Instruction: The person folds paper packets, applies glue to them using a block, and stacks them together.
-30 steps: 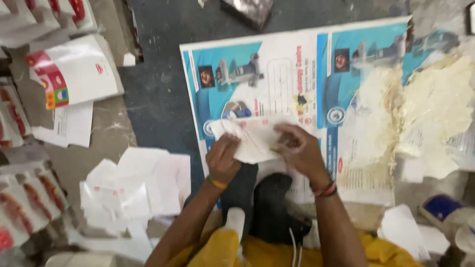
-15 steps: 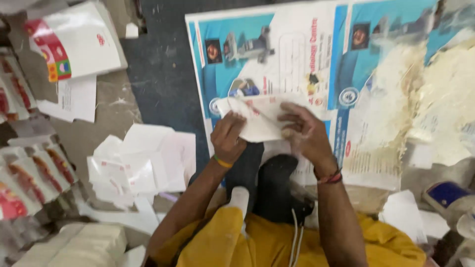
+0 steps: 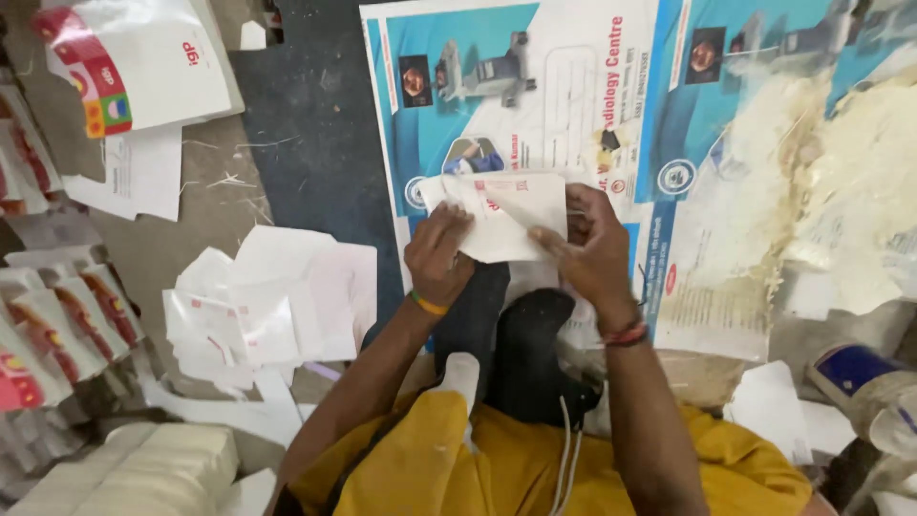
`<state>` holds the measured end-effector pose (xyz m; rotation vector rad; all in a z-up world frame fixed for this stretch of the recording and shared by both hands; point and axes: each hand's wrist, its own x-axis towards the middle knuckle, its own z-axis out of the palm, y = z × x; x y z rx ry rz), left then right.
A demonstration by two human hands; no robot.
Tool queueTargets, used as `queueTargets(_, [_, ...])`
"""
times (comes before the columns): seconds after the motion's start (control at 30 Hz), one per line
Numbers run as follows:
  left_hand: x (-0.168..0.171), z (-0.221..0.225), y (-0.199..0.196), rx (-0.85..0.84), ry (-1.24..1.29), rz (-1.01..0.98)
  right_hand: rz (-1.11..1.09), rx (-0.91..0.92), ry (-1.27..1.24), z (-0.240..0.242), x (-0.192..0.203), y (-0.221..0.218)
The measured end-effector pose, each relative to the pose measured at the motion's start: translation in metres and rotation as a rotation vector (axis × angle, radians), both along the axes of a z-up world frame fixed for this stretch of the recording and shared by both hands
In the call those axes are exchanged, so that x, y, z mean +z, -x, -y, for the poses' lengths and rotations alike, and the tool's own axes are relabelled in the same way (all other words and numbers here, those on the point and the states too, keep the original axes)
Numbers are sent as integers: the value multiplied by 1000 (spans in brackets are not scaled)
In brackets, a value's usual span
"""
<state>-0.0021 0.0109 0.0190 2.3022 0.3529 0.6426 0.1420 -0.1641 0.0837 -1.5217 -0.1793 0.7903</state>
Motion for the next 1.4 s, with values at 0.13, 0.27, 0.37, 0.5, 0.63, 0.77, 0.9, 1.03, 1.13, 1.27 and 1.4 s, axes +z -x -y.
queueTargets(0.13, [-8,-6,-14,9,37,53,792,-24,591,3,-25,-1])
queueTargets(0.27, [0,4,2,10,70,24,349,-24,352,0,-18,13])
queueTargets(0.37, [-13,-6,-31,10,51,89,461,-48,489,-7,-19,-11])
queueTargets(0.5, [-1,8,2,20,69,27,371,-121,255,-4,-12,2])
queueTargets(0.63, [-9,1,-8,18,75,65,675,94,526,4,-26,0])
queueTargets(0.77, [-6,2,-6,40,102,65,545,61,334,0,-24,-6])
queueTargets(0.9, [7,-2,-3,38,135,6,245,103,123,-6,-2,12])
queueTargets(1.03, [-10,-1,-19,26,162,76,571,-161,600,-12,-26,-4])
queueTargets(1.13, [0,7,-4,36,174,33,390,148,372,-7,-11,8])
queueTargets(1.27, [-13,5,-14,46,184,99,592,20,393,-8,-22,-10])
queueTargets(1.4, [-2,6,5,60,218,47,347,138,45,-8,-5,-3])
